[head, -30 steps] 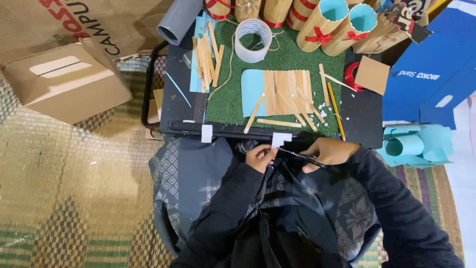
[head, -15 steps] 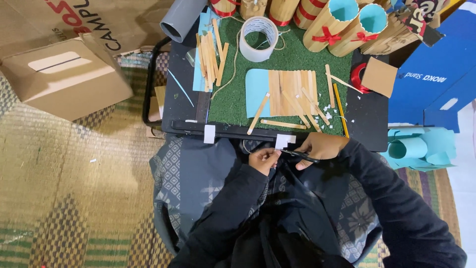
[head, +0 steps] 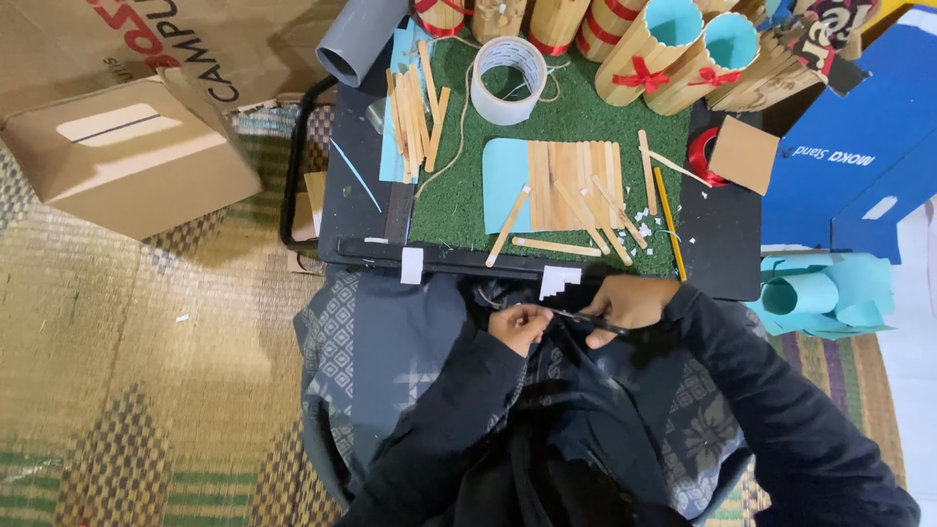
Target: The person arranges wooden sticks on a light blue paper base, rolls them into a cylinder, and secures the shape. They then use scissors to trim the ends of the sticks for a neat finish.
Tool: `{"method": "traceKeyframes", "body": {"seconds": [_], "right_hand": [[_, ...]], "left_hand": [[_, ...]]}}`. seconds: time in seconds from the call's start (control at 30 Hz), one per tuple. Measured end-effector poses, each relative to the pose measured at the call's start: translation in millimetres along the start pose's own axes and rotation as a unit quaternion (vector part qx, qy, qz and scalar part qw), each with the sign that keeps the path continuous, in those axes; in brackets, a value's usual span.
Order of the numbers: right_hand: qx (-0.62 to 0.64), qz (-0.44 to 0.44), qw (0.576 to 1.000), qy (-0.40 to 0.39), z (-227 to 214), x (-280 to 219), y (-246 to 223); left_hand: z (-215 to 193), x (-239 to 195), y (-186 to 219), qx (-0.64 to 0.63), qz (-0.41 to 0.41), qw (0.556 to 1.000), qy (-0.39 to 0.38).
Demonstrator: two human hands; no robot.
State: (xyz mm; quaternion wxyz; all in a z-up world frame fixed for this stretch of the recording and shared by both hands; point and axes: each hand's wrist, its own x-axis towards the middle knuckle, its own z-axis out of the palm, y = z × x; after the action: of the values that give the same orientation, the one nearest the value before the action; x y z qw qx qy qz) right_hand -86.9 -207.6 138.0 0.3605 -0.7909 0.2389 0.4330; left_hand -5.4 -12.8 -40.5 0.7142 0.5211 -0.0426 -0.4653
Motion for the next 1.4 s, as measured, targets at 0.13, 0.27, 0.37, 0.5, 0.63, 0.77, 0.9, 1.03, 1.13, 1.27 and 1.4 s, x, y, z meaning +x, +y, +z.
{"method": "traceKeyframes", "body": {"seconds": [0.13,0.27,0.37,0.5,0.63,0.77,0.9,1.03,1.13,1.27,1.4], "right_hand": [[0.058,-0.021,0.998,-0.021,12.3,-7.1,10.7],[0.082,-0.006,0.996,0.026,17.7,-33.9,10.7],[0.124,0.002,0.986,0.112,28.5,-49.0,12.0],[0.295,-0.087,0.894,0.325,66.7,-39.8,6.6],[0.319,-0.130,0.845,0.410,84.7,-25.6,-8.8],[0.236,-0.156,0.829,0.482,92.4,-19.6,-11.8],[0.140,-0.165,0.816,0.536,93.4,-24.8,-21.0],[0.118,-0.175,0.799,0.563,99.4,-19.0,-20.5],[0.107,-0.195,0.792,0.568,100.0,-11.4,-18.6],[0.130,-0.219,0.783,0.568,96.8,-13.5,-30.3],[0.177,-0.236,0.785,0.545,84.2,-13.6,-35.8]], "left_hand": [[-0.2,-17.0,10.7,-0.002,-0.015,0.999,-0.035],[-3.5,-17.7,6.5,0.047,0.058,0.993,-0.092],[-2.9,-17.5,11.6,0.093,0.115,0.984,-0.100],[6.0,-32.4,33.0,0.096,0.165,0.971,-0.147],[7.7,-35.5,30.8,0.098,0.179,0.963,-0.175],[4.8,-33.6,31.8,0.132,0.203,0.955,-0.173],[6.9,-33.4,36.3,0.144,0.219,0.950,-0.169],[6.2,-38.9,39.1,0.151,0.244,0.944,-0.166],[4.5,-32.6,37.4,0.153,0.236,0.946,-0.162],[3.9,-31.4,38.6,0.144,0.209,0.957,-0.143],[2.5,-26.4,24.5,0.083,0.113,0.983,-0.115]]}}
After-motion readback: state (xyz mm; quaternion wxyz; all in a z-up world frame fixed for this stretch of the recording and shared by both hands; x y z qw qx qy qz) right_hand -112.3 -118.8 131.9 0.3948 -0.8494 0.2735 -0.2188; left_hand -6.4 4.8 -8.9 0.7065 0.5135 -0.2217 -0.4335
